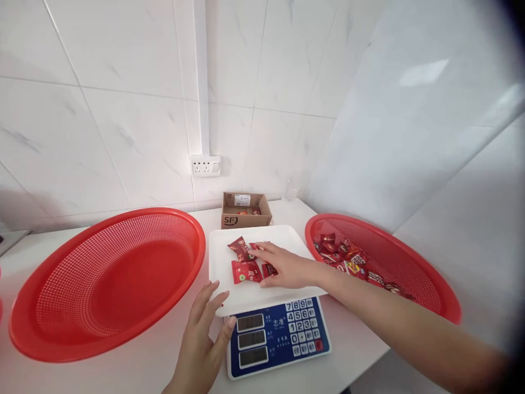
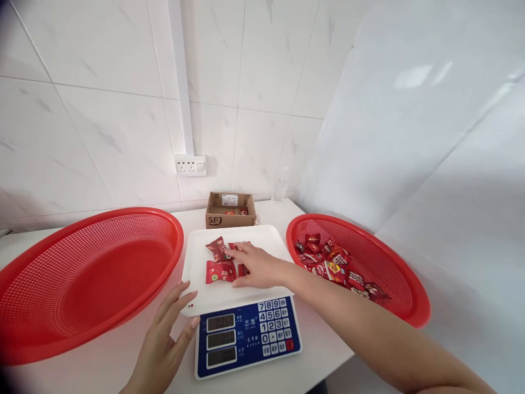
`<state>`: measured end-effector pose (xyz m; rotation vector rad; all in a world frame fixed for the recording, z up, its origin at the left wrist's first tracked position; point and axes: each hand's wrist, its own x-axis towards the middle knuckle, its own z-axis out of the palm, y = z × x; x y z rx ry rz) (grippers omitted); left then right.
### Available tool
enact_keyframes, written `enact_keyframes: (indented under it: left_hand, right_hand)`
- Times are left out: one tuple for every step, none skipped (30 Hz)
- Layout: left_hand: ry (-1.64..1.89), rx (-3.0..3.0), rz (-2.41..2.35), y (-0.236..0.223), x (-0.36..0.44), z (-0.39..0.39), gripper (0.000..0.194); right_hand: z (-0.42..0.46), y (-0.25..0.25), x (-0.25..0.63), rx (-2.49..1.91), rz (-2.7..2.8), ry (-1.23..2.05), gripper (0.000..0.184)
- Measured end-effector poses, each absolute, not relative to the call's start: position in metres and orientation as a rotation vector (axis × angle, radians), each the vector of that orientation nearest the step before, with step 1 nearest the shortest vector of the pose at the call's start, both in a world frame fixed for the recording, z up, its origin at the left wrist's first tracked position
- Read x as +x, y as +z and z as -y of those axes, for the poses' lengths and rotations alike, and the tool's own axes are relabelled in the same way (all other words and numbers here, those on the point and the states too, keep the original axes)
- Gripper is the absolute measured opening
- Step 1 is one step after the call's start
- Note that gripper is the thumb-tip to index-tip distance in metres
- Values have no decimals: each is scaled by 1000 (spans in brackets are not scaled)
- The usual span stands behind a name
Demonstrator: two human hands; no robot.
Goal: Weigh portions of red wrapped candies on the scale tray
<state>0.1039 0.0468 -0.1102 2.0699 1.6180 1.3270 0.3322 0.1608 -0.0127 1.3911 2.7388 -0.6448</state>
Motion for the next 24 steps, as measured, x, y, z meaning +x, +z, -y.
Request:
enact_keyframes:
  left_hand:
    - [1341, 2071, -1615, -109, 104, -47, 28]
    - [1353, 2071, -1612, -108, 104, -47, 28]
    - [1361, 2071, -1608, -107, 104, -47, 27]
    - [1362, 2071, -1607, -107, 104, -47, 27]
    - [1358, 2072, -1607, -106, 104, -47, 27]
    - [1350, 2072, -1609, -106, 104, -47, 27]
    - [1341, 2071, -1614, -106, 104, -47, 27]
    - [1333, 2070, -1618, -106, 104, -47, 27]
    - [1328, 2069, -1619, -106, 104, -47, 28]
    - [1332, 2071, -1617, -107, 104, -47, 27]
    - [1338, 2075, -1612, -107, 104, -47, 27]
    - [1344, 2080, -1608, -107, 104, -47, 27]
    - [1350, 2084, -1605, -107, 104, -47, 26]
    - [1357, 2089, -1603, -108, 104, -47, 26]
    - [1365, 2093, -1602, -108, 104, -47, 26]
    - [1369, 2095, -1602, -108, 104, -47, 26]
    - [1368, 2092, -1604, -108, 104, -47, 26]
    - [1371, 2092, -1605, -108, 104, -47, 25]
    - [1372, 2089, -1607, -109, 105, -47, 25]
    - [1373, 2085, -1607, -109, 105, -47, 24]
    - [1374, 2081, -1606, -109, 106, -48, 24]
    - [1375, 2080, -1605, -109, 106, -48, 24]
    - [1379, 2081, -1602, -109, 106, -48, 24]
    - [1382, 2080, -1600, -109, 106, -48, 24]
  right_hand:
    - [-158, -20, 334, 1388, -2760, -625, 77]
    - [-156, -26, 334, 1394, -2793, -580, 71]
    - [-155, -32, 334, 1407, -2832, -514, 63]
    - [-154, -36, 334, 1420, -2869, -440, 56]
    - [-154, -38, 333, 1435, -2898, -372, 52]
    - [-155, -40, 333, 1459, -2909, -322, 50]
    - [-157, -40, 333, 1495, -2903, -293, 50]
    - [-158, -40, 334, 1534, -2886, -289, 52]
    - [-160, -38, 335, 1566, -2863, -308, 55]
    - [-162, -37, 335, 1588, -2839, -339, 58]
    - [-163, -35, 336, 1596, -2819, -374, 60]
    - [-165, -32, 337, 1594, -2800, -410, 62]
    - [-166, -30, 337, 1589, -2781, -437, 63]
    - [-168, -29, 337, 1588, -2761, -447, 63]
    - [-169, -27, 337, 1585, -2747, -438, 60]
    - [-170, -26, 337, 1579, -2744, -418, 56]
    - [-170, -25, 337, 1574, -2751, -393, 49]
    - [-171, -23, 337, 1580, -2764, -365, 41]
    - [-172, -22, 336, 1599, -2780, -337, 34]
    - [-173, -19, 334, 1627, -2793, -304, 28]
    - [-175, -16, 332, 1658, -2808, -297, 25]
    - [-176, -12, 327, 1701, -2826, -339, 24]
    - [-177, -7, 321, 1744, -2850, -442, 24]
    - [-178, -2, 312, 1784, -2881, -601, 25]
